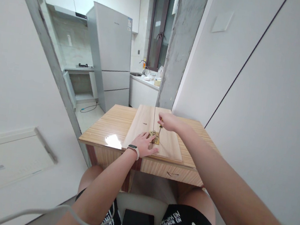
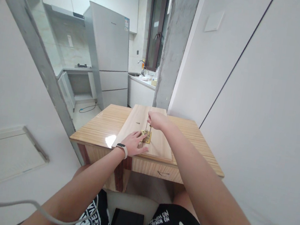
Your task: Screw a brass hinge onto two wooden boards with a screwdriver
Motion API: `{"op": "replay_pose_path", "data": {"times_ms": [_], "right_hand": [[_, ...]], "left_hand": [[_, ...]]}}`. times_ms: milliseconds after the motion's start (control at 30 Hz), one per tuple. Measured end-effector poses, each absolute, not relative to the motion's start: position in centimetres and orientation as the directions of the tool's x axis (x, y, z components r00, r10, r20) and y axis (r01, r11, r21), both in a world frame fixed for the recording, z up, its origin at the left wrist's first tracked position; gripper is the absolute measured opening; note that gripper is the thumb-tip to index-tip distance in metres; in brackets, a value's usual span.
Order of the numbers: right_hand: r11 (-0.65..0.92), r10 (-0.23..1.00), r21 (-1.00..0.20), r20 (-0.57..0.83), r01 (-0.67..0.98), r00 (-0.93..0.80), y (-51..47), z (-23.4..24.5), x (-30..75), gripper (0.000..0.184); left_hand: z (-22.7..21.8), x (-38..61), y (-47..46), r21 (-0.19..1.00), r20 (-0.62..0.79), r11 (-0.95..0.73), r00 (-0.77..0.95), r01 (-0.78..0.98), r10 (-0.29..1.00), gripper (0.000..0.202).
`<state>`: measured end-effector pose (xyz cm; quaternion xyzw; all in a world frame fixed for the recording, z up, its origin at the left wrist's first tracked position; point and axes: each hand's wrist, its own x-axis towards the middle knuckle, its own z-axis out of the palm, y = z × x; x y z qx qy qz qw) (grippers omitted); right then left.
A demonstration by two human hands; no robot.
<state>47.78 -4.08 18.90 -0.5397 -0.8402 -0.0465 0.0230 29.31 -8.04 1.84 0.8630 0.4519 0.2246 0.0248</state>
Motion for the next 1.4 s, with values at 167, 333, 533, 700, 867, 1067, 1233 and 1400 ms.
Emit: {"op": "replay_pose_path", "data": {"times_ms": [167,333,533,700,867,1067,1233,1400], "right_hand": [[0.416,0.905,0.035,0.087,0.909,-0.417,-4.1,18.6,47.8,0.017],[0.416,0.908,-0.024,0.058,0.909,-0.414,-4.5,19.2,47.2,0.011],[0.404,0.910,0.023,0.086,0.914,-0.405,-4.2,19.3,47.1,0.006],[0.403,0.907,0.045,0.111,0.914,-0.405,-3.8,19.1,47.3,0.010],[0.384,0.915,0.052,0.115,0.922,-0.388,-3.6,18.9,47.6,0.012],[0.385,0.912,0.089,0.112,0.919,-0.393,-3.7,18.9,47.5,0.014],[0.388,0.915,0.085,0.086,0.918,-0.395,-3.7,19.0,47.3,0.013],[0.382,0.923,0.027,0.033,0.924,-0.383,-3.4,19.2,47.1,0.013]], "left_hand": [[1.7,29.3,-8.0,0.237,0.361,-0.589,0.493,0.773,0.792,0.087],[1.8,29.3,-8.0,0.237,0.371,-0.592,0.492,0.770,0.788,0.085],[1.9,29.3,-8.0,0.236,0.374,-0.594,0.492,0.769,0.786,0.086],[1.8,29.4,-8.0,0.239,0.372,-0.590,0.489,0.771,0.789,0.086],[1.8,29.4,-7.9,0.233,0.376,-0.590,0.488,0.773,0.788,0.086],[1.8,29.3,-7.9,0.237,0.373,-0.596,0.495,0.767,0.785,0.086],[1.8,29.2,-7.9,0.250,0.370,-0.596,0.494,0.763,0.787,0.087],[1.8,29.2,-7.8,0.251,0.364,-0.594,0.493,0.765,0.790,0.086]]}}
